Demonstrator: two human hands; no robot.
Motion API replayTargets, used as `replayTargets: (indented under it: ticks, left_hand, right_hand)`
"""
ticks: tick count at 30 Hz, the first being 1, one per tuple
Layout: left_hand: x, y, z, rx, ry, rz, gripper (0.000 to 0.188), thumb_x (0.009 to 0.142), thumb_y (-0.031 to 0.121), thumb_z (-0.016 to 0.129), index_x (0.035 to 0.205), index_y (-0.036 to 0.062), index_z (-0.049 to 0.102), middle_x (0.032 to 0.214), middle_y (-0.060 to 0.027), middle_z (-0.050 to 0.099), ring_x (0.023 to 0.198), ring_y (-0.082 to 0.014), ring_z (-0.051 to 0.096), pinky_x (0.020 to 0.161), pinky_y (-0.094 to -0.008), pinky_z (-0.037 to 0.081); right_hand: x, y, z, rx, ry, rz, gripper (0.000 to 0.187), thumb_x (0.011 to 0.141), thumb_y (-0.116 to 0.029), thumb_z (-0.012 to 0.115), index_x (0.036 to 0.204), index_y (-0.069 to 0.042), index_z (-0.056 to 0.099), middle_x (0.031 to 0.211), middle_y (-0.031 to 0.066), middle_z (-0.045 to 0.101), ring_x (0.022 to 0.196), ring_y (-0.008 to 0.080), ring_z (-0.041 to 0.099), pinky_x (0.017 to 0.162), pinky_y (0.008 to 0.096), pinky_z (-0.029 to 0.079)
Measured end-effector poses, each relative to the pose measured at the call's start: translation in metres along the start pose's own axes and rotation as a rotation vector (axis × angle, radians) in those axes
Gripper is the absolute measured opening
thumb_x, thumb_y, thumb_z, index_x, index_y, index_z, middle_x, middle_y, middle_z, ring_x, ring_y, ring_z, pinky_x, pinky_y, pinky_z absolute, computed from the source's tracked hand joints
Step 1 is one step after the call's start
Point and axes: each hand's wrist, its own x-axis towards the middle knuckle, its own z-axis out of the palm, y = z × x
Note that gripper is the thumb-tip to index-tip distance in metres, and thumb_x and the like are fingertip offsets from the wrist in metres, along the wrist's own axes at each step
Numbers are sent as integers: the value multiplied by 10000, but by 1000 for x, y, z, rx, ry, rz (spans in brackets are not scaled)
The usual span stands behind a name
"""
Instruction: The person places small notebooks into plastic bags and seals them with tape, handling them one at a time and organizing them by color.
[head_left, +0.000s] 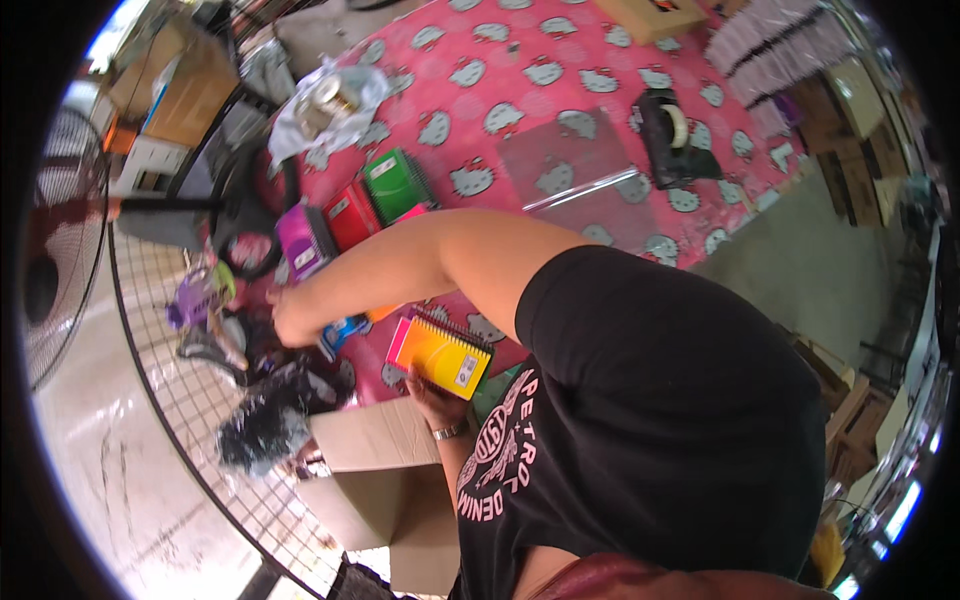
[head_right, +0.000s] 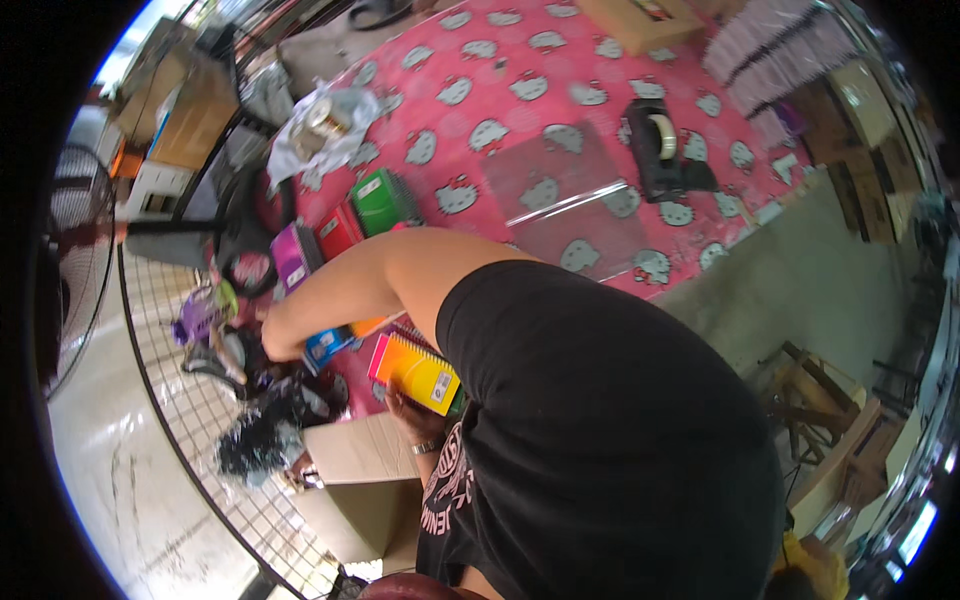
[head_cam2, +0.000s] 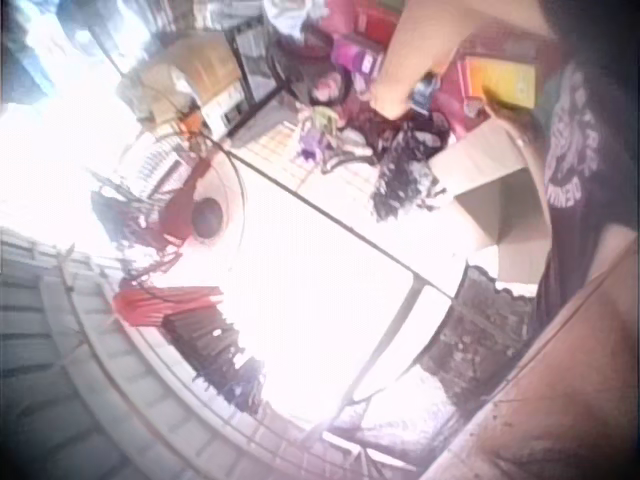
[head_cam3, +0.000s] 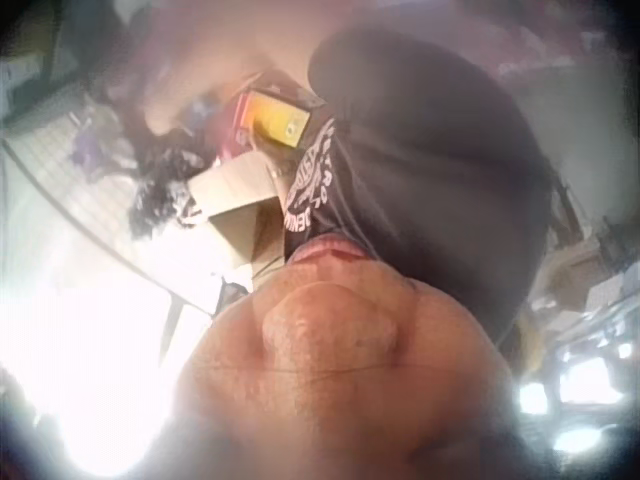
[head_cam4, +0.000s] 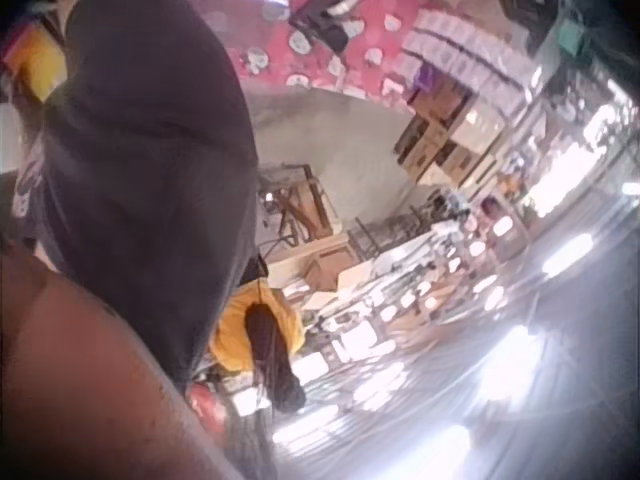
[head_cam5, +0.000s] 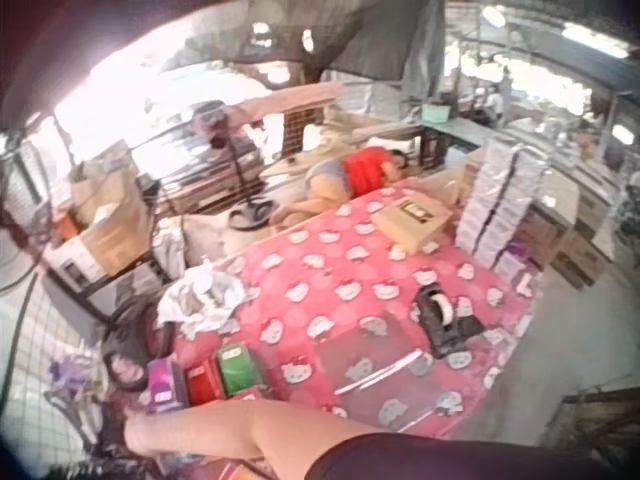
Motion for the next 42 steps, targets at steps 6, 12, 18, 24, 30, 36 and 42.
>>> replayTargets:
  ticks: [6,12,18,24,30,36,42]
  left_hand:
    - [6,-29,54,190,-252,78,654,826,601,463,1254,106,477,1184,-79,562,1074,-258,549,926,-423,430]
    - [-15,-64,178,597,37,224,792,791,678,466,1304,78,414,1144,-94,562,1020,-263,568,883,-405,463]
    - [41,-106,150,382,-362,-195,626,838,460,542,1280,35,417,1147,-140,565,1047,-293,559,905,-426,458]
    - [80,-166,214,807,-595,115,680,680,-72,689,1261,65,361,1146,-93,527,1051,-220,537,911,-358,444]
    - [121,-204,169,1127,-788,363,832,562,-60,744,1288,68,358,1281,-95,426,1192,-231,441,1012,-357,367]
    - [117,-215,186,1113,-716,364,839,529,-116,701,1261,86,345,1233,-100,440,1157,-238,453,1010,-353,362]
    - [116,-210,186,1050,-658,247,786,555,-120,665,1245,73,342,1211,-97,445,1140,-232,463,999,-344,370]
  right_hand:
    - [-181,-106,-43,-295,36,-88,339,767,-360,593,1030,-152,645,1071,116,588,1061,305,535,1024,566,237]
    - [-330,-137,-21,24,221,387,591,741,-392,643,1217,-81,481,1331,237,385,1185,395,416,1062,535,216]
    - [-466,-140,29,1330,503,1263,959,680,-401,742,1392,-27,219,1296,275,418,1175,360,459,995,406,372]
    - [-530,-138,88,1290,976,998,965,617,-95,762,1400,-71,197,1238,230,473,1142,335,493,976,389,392]
    - [-555,-140,153,720,956,1029,811,614,-98,747,1314,-112,337,1197,172,471,1131,359,449,964,416,369]
    - [-551,-142,145,944,1008,1036,772,622,-61,733,1300,-101,365,1187,133,485,1121,301,479,969,382,380]
    - [-554,-134,146,1014,1002,963,817,606,-22,749,1309,-98,340,1187,108,484,1114,258,502,954,351,404]
